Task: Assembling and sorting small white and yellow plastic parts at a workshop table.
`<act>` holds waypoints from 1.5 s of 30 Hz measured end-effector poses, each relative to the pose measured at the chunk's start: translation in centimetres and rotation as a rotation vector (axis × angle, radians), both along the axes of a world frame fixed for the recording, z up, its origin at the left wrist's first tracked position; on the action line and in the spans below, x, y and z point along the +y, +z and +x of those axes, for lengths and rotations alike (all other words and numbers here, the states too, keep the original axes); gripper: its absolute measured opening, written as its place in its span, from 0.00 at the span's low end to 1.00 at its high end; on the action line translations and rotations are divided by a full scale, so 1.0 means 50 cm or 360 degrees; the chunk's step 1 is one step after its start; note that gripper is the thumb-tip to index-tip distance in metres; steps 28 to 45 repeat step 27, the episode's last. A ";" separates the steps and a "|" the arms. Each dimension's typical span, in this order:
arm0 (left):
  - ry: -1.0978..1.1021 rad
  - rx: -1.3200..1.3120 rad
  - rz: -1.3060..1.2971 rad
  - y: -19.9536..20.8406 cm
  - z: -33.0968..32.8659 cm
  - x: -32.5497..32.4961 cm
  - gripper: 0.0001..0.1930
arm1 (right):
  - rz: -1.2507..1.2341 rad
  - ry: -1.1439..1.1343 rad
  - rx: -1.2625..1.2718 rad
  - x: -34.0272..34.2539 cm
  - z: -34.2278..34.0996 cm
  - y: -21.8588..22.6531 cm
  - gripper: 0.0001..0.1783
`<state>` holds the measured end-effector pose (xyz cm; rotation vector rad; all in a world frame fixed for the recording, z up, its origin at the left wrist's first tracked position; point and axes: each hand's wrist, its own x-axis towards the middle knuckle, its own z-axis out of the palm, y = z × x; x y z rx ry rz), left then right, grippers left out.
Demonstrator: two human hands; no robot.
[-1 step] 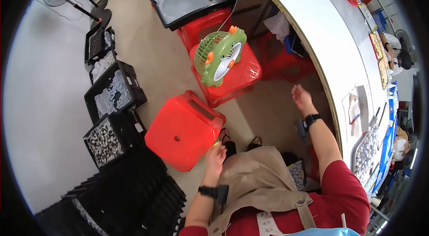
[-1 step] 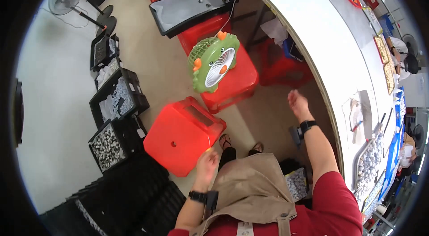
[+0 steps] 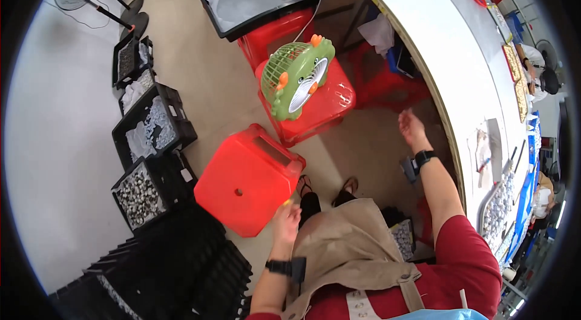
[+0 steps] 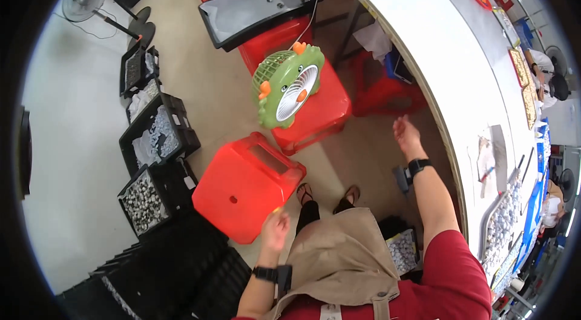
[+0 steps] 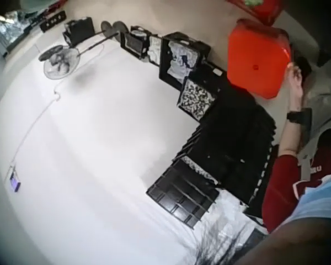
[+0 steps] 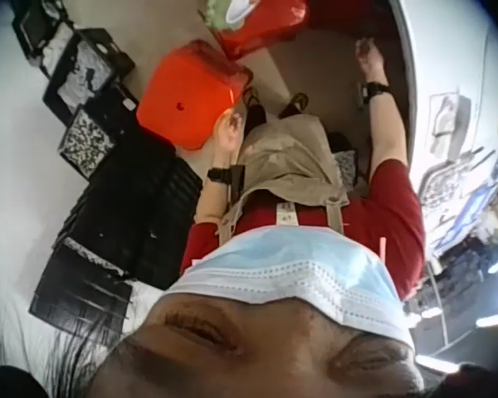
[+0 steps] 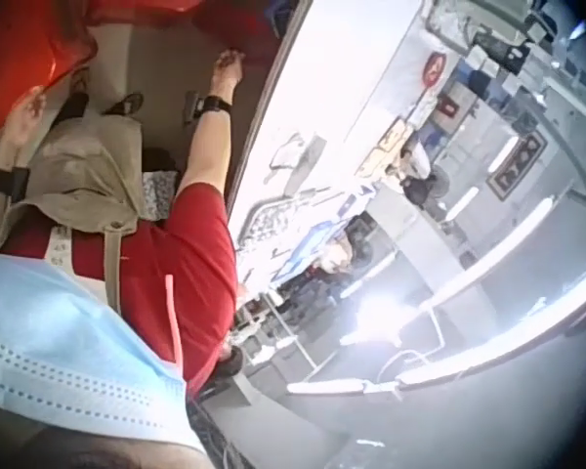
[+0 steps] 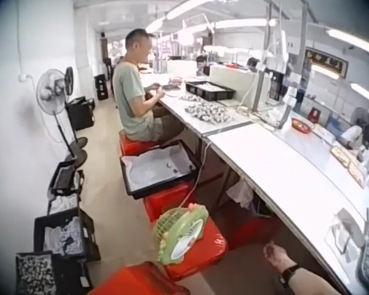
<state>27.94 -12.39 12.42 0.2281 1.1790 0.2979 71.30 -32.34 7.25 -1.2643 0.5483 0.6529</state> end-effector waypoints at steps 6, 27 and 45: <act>-0.0053 0.0237 0.0047 -0.113 -0.063 -0.027 0.10 | -0.0189 -0.0280 -0.0197 0.087 0.228 -0.098 0.31; -0.0902 -0.0880 0.0062 -0.116 0.434 -0.036 0.28 | 0.0289 0.0191 -0.0202 0.064 -0.060 -0.051 0.20; -0.0902 -0.0880 0.0062 -0.116 0.434 -0.036 0.28 | 0.0289 0.0191 -0.0202 0.064 -0.060 -0.051 0.20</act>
